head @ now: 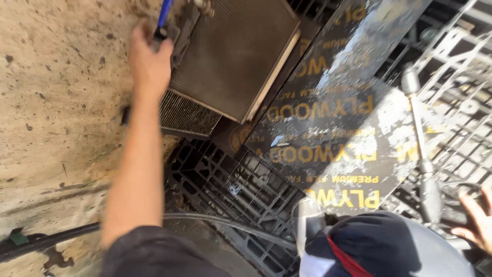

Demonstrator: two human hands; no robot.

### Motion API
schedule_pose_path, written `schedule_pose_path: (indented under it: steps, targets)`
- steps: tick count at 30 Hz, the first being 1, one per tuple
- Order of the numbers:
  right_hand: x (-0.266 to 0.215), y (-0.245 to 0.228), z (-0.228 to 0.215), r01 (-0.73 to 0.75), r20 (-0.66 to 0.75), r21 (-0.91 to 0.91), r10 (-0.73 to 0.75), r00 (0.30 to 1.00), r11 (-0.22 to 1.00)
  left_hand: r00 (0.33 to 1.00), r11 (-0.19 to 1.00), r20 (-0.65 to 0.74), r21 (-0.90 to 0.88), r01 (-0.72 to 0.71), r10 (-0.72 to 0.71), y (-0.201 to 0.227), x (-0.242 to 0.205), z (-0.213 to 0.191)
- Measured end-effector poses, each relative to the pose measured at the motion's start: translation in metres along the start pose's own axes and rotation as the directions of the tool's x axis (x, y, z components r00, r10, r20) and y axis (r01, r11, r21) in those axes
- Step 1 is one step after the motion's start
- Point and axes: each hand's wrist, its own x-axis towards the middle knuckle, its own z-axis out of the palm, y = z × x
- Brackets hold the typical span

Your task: Use a pressure washer to clean a car radiator and condenser on a plastic crate.

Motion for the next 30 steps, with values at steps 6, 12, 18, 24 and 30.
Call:
schedule_pose_path:
  steps: [6, 12, 18, 24, 30]
  targets:
    - [0.060, -0.113, -0.136, 0.041, 0.368, -0.309, 0.079, 0.926, 0.950, 0.631, 0.641, -0.386, -0.731, 0.236, -0.673, 0.090, -0.143, 0.128]
    - [0.075, -0.079, -0.211, 0.207, 0.060, 0.003, -0.207, 0.976, 0.978, 0.796, 0.365, 0.395, -0.733, 0.574, -0.459, 0.243, -0.205, 0.214]
    - [0.009, -0.105, -0.451, -0.079, 0.185, 0.184, 0.045, 0.982, 0.980, 0.687, 0.150, 0.622, -0.691, 0.707, -0.375, 0.369, -0.231, 0.247]
    - [-0.199, -0.134, -0.607, 0.031, 0.126, 0.462, -0.100, 0.987, 0.886, 0.416, -0.417, 0.666, -0.728, 0.544, -0.620, 0.549, -0.264, 0.120]
    - [-0.297, -0.121, -0.696, 0.092, 0.009, 0.512, -0.113, 0.994, 0.854, 0.639, -0.214, 0.543, -0.827, 0.521, -0.544, 0.589, -0.301, 0.124]
